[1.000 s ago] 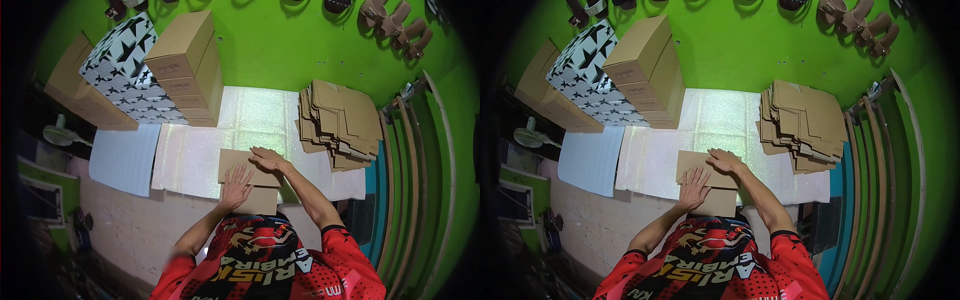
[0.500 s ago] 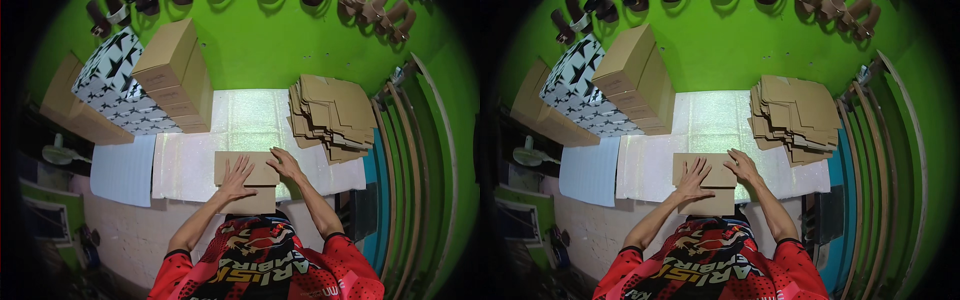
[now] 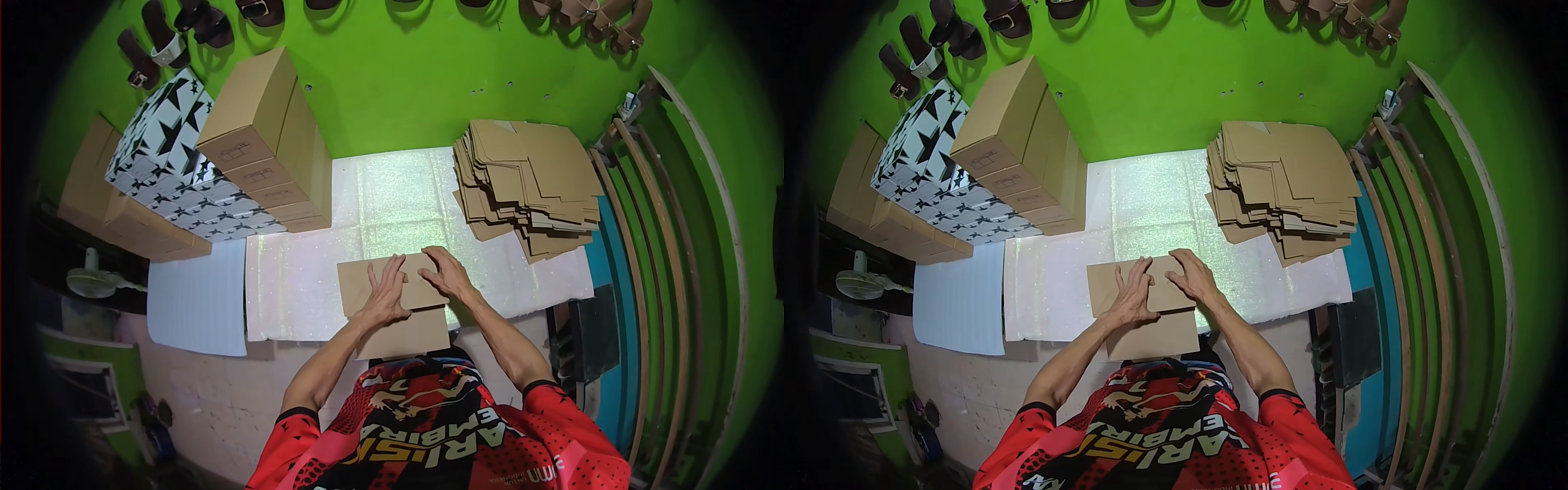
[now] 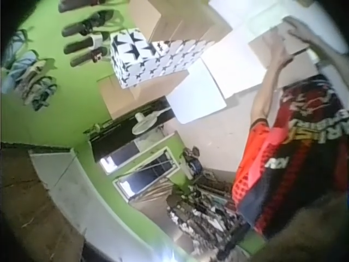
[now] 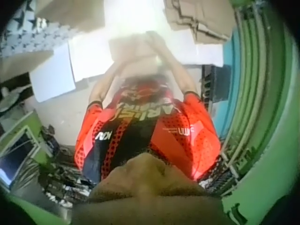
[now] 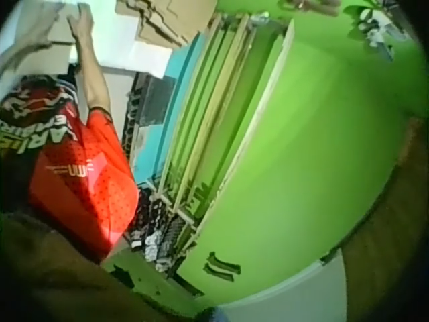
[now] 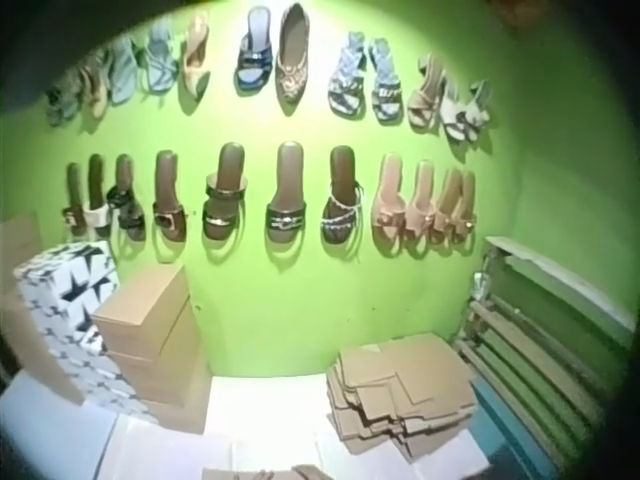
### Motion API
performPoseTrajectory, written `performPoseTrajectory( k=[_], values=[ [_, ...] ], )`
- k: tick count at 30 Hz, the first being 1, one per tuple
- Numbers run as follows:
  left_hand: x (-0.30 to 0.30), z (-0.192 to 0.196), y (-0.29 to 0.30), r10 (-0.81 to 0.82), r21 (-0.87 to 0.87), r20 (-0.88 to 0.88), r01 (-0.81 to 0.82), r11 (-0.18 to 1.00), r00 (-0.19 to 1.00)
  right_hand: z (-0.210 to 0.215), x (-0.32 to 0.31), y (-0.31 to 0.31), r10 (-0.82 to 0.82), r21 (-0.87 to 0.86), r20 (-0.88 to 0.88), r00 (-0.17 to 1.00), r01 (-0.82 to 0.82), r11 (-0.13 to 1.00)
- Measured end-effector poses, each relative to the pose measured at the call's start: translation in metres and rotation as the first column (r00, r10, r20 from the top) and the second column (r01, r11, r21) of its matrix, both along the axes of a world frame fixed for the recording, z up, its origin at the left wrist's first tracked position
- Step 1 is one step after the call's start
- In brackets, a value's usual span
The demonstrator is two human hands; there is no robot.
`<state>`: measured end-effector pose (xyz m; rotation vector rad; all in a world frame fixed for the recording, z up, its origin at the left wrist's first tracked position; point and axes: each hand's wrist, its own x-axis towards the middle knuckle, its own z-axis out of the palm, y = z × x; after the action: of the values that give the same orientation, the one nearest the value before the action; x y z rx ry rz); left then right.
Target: Folding cardboard sheets to assemble shoe boxes.
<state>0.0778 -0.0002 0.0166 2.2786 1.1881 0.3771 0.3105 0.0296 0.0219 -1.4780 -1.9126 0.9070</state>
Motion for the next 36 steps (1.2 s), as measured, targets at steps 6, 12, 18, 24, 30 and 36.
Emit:
performPoseTrajectory(
  k=[6, 12, 18, 24, 30, 36],
  values=[
    [0.001, 0.003, -0.002, 0.021, 0.034, 0.017, -0.021, 0.999, 1.0, -0.012, 0.001, -0.001, 0.067, 0.05, 0.058, 0.996, -0.07, 0.996],
    [-0.009, 0.021, -0.006, 0.253, 0.035, -0.004, -0.253, 0.967, 0.967, -0.007, 0.004, -0.006, -0.004, -0.082, 0.155, 0.988, 0.017, 0.997],
    [-0.061, -0.025, 0.003, 0.725, -0.354, 0.257, -0.636, 0.686, 0.639, -0.008, -0.028, -0.02, -0.239, -0.135, -0.123, 0.963, 0.222, 0.966],
    [-0.064, 0.0, 0.002, 0.713, -0.282, 0.179, -0.659, 0.698, 0.678, 0.0, -0.032, -0.027, -0.044, -0.069, 0.389, 0.92, 0.077, 0.995],
    [-0.067, 0.022, -0.004, 0.134, 0.087, -0.288, -0.114, 0.99, 0.948, 0.01, -0.034, -0.007, 0.332, 0.037, 0.589, 0.737, -0.435, 0.899],
    [-0.081, 0.021, 0.018, -0.066, -0.111, -0.39, 0.024, 0.994, 0.919, 0.014, -0.035, 0.011, 0.44, -0.065, 0.569, 0.695, -0.496, 0.866]
  ],
)
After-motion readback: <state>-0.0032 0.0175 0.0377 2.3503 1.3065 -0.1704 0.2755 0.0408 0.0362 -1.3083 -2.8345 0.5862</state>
